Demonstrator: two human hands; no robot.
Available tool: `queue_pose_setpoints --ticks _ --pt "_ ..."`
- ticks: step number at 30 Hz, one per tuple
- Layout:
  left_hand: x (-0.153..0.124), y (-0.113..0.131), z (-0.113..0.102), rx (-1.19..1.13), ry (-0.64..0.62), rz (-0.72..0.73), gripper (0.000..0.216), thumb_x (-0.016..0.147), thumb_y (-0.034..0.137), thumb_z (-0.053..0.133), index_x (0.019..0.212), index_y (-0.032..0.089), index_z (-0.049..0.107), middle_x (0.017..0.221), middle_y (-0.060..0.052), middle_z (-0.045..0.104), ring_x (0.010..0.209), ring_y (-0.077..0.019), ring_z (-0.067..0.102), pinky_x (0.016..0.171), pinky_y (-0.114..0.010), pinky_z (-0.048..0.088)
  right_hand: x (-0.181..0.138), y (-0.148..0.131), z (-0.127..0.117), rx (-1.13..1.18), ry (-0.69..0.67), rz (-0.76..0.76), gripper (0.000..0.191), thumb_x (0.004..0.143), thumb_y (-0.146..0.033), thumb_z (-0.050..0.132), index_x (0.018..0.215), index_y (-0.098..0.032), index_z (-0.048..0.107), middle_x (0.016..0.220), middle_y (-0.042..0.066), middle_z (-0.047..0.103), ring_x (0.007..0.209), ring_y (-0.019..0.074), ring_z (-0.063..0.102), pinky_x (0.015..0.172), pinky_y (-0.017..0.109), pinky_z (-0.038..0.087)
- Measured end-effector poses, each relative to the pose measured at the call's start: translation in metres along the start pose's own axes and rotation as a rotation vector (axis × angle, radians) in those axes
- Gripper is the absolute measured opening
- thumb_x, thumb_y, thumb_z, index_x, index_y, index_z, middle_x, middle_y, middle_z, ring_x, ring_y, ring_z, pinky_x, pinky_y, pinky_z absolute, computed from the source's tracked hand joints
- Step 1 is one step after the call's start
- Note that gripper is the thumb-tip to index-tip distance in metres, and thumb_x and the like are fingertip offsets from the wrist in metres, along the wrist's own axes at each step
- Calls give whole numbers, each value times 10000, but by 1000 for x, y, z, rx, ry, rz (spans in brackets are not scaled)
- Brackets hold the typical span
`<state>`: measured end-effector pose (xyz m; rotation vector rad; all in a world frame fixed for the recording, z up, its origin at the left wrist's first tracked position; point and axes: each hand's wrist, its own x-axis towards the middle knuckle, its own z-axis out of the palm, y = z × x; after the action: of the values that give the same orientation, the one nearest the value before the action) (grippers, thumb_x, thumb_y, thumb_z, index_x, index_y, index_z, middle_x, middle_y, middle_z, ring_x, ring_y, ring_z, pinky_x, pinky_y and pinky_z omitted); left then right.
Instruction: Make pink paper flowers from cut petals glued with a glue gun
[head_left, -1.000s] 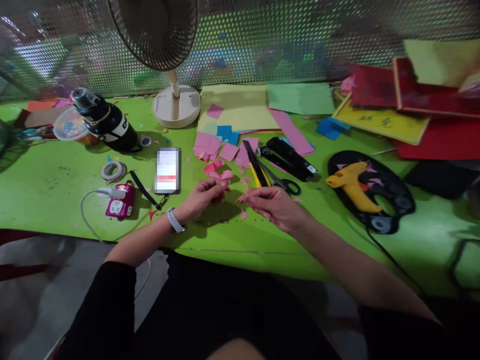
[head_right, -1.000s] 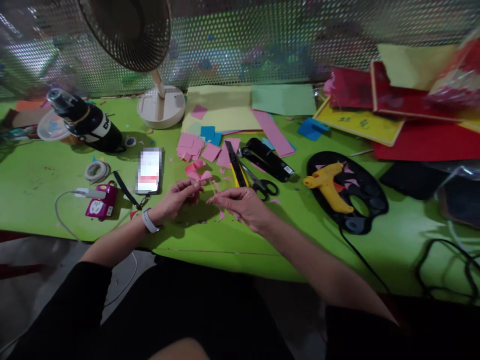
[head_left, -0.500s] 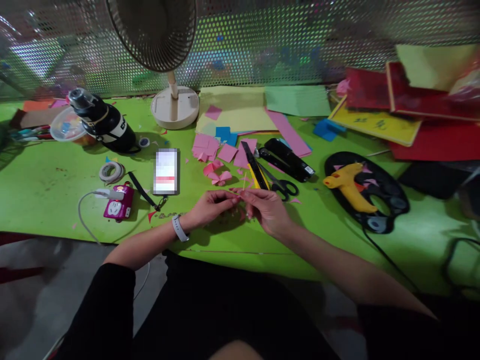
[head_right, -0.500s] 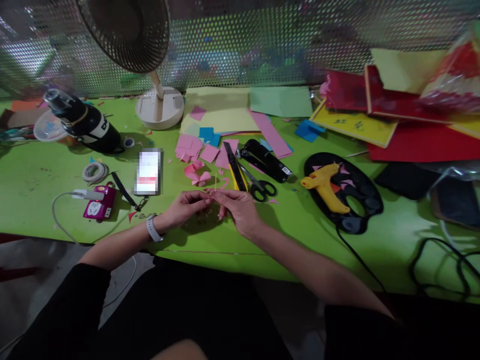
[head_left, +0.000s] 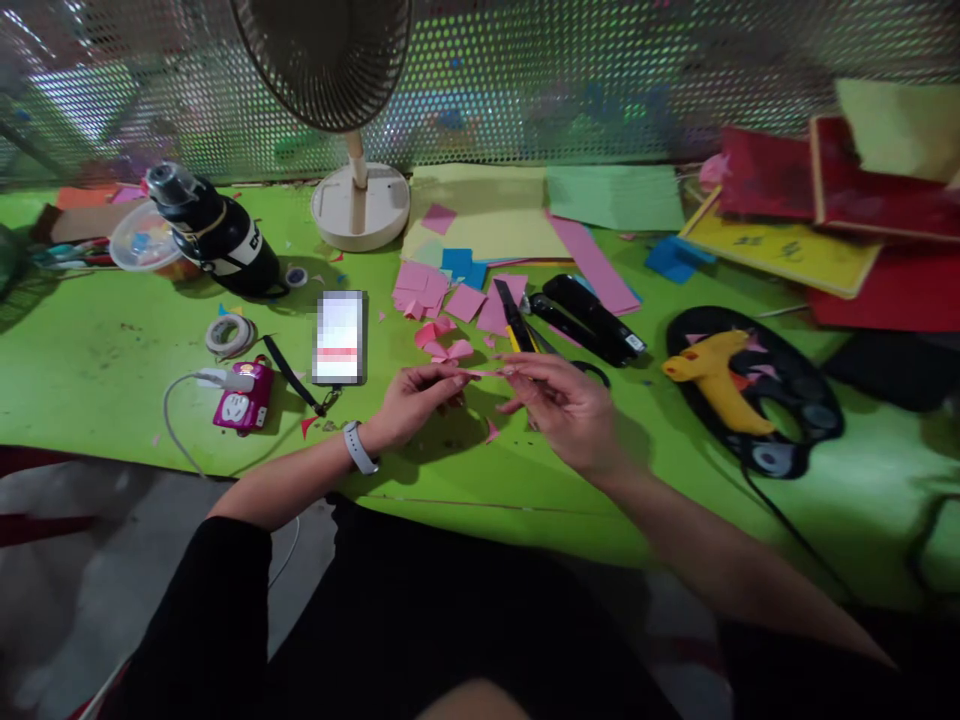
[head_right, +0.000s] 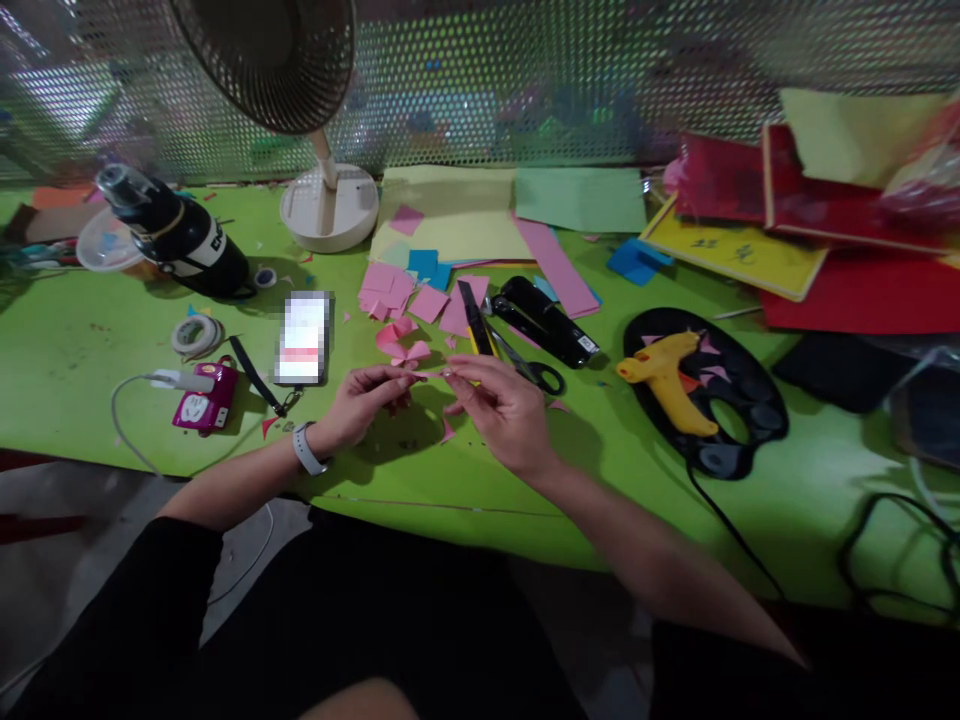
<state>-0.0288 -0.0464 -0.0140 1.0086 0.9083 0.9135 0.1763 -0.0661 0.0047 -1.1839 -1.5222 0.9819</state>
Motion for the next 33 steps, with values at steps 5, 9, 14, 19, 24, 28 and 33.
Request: queue_pose_setpoints --ticks 5,9,14,19,24,28,33 --pt "0 0 0 -80 55 -52 327 735 423 803 934 165 771 694 -3 686 573 -66 564 559 -212 433 -3 -1 -5 -221 160 -258 105 911 -329 650 908 -264 733 931 78 721 792 220 688 643 388 596" --pt "-1 -1 2 -120 72 -84 300 738 406 806 938 184 780 692 2 682 597 -72 569 579 -220 436 -4 2 -2 -256 20 -229 134 914 -361 638 897 -267 731 849 62 731 694 204 670 631 376 565" --pt "-3 -1 3 -48 8 -8 269 768 391 787 957 200 785 701 0 692 585 -62 560 584 -212 448 -3 5 4 -262 -197 -108 223 955 -399 559 902 -243 709 748 30 706 614 171 642 583 326 527" --pt "-5 -2 4 37 -45 100 208 809 359 759 958 218 790 853 -35 745 630 -66 581 628 -221 483 -3 10 7 -299 -252 -103 251 968 -394 528 860 -241 693 779 42 707 696 196 667 665 346 533" --pt "-4 -5 2 152 -48 182 220 826 373 741 981 226 793 832 -43 728 653 -81 584 618 -222 481 -3 12 6 -317 -257 -140 217 967 -338 538 908 -229 717 803 44 730 691 189 678 664 323 532" --pt "-4 -5 1 224 -69 232 211 839 372 730 981 230 795 780 -40 709 648 -90 578 608 -230 471 -2 12 6 -344 -258 -202 219 975 -301 529 943 -209 726 843 49 743 712 172 678 673 300 538" --pt "-3 -2 1 249 -98 285 216 840 355 734 995 218 797 776 -50 725 639 -96 586 594 -228 456 2 13 1 -354 -294 -227 235 980 -287 523 941 -190 734 849 57 749 743 174 688 684 291 536"
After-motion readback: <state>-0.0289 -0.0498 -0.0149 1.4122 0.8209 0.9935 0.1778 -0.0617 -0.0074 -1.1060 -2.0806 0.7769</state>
